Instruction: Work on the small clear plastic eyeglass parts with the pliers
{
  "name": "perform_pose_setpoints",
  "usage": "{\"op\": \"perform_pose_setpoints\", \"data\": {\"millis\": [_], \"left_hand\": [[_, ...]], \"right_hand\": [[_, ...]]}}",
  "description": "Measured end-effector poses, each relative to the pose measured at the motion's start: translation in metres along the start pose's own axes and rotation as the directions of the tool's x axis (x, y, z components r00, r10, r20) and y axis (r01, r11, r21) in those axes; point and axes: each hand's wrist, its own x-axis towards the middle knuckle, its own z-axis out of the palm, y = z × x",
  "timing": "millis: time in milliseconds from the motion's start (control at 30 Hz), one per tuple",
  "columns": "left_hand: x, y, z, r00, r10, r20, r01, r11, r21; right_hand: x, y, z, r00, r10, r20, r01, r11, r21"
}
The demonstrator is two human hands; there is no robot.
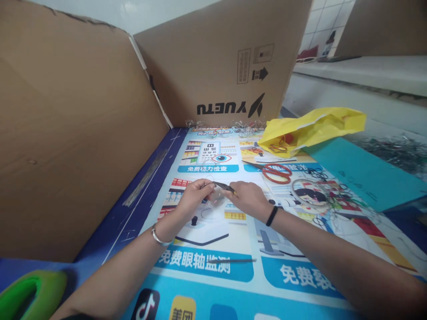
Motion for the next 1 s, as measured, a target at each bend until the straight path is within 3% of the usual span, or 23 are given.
{"op": "perform_pose_setpoints", "data": {"millis": [233, 433, 800, 1000], "left_hand": [[0.001, -0.003, -0.002, 1.000, -0.002, 0.022, 0.003, 0.999, -0.032], [0.002, -0.003, -0.006, 0.994, -0.026, 0.103, 0.031, 0.998, -0.050], [0.003, -0.002, -0.009, 0.995, -0.064, 0.077, 0.057, 0.994, 0.091], [0.003, -0.005, -0.012, 0.989, -0.030, 0.143, 0.020, 0.997, 0.070]], "right_hand": [[0.001, 0.002, 0.002, 1.000, -0.007, -0.010, 0.008, 1.000, 0.021], [0.005, 0.010, 0.001, 0.993, -0.114, -0.016, 0.115, 0.992, 0.055], [0.004, 0.010, 0.001, 0.989, -0.143, -0.035, 0.139, 0.987, -0.083], [0.004, 0.011, 0.003, 0.983, -0.169, -0.069, 0.162, 0.981, -0.106]]}}
